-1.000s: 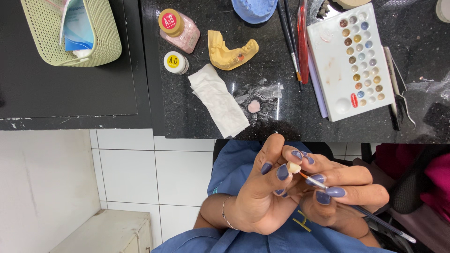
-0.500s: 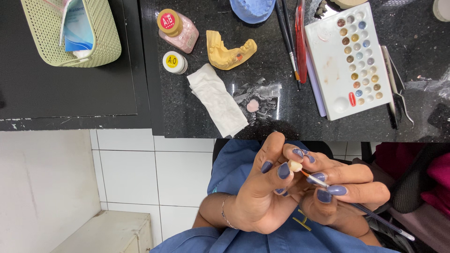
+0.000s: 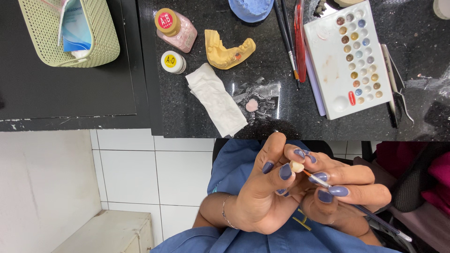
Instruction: The person holds a small denture tooth in one hand and uses a fine brush to apply and shape ceramic paste on it, repeatedly dipping the brush toward the palette and tissue on the bench. They later grip the tooth with locking forceps and continue applying material with the brush.
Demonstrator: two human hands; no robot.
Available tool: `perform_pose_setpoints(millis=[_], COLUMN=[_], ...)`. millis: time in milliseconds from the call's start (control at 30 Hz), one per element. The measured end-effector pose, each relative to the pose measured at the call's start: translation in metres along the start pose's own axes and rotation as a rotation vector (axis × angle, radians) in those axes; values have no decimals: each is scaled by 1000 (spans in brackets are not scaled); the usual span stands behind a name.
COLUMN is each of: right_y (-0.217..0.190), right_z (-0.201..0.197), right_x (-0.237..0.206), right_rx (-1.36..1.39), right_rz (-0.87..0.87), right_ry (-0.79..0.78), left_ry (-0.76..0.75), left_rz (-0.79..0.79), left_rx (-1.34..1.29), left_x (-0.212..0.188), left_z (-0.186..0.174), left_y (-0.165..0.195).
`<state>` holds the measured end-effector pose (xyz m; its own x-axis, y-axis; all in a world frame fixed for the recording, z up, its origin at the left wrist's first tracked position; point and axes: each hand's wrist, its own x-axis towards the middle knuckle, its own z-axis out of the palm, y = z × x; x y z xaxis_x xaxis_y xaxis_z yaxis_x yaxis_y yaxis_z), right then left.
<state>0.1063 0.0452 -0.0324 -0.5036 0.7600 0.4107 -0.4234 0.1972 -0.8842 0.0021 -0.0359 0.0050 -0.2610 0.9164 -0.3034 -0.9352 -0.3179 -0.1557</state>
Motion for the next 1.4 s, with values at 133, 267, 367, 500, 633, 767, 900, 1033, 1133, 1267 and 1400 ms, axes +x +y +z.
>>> perform_pose_setpoints(millis=[133, 267, 367, 500, 633, 767, 900, 1033, 1133, 1267, 1400], right_y=[8, 10, 9, 28, 43, 50, 50, 49, 48, 46, 46], right_z=[-2, 1, 6, 14, 13, 23, 31, 34, 36, 40, 39], right_x=[-3, -1, 8, 34, 60, 72, 77, 81, 82, 83, 82], right_rx=[41, 61, 108, 4, -256, -426, -517, -662, -702, -755, -779], right_rz=[-52, -62, -36, -29, 292, 364, 365, 308, 283, 262, 282], right_ry=[25, 18, 95, 251, -15, -128, -172, -194, -191, -194, -198], left_ry=[-18, -47, -17, -98, -91, -22, -4, 1, 8, -14, 26], left_rz=[3, 2, 16, 143, 333, 417, 426, 396, 377, 349, 356], left_rx=[-5, -18, 68, -10, -10, -127, -110, -95, -67, -49, -73], left_x=[0, 2, 2, 2, -3, -6, -2, 2, 2, 2, 2], left_z=[-1, 0, 4, 5, 1, -4, -8, -9, -9, -10, -9], left_y=[0, 2, 4, 17, 48, 69, 75, 70, 66, 64, 65])
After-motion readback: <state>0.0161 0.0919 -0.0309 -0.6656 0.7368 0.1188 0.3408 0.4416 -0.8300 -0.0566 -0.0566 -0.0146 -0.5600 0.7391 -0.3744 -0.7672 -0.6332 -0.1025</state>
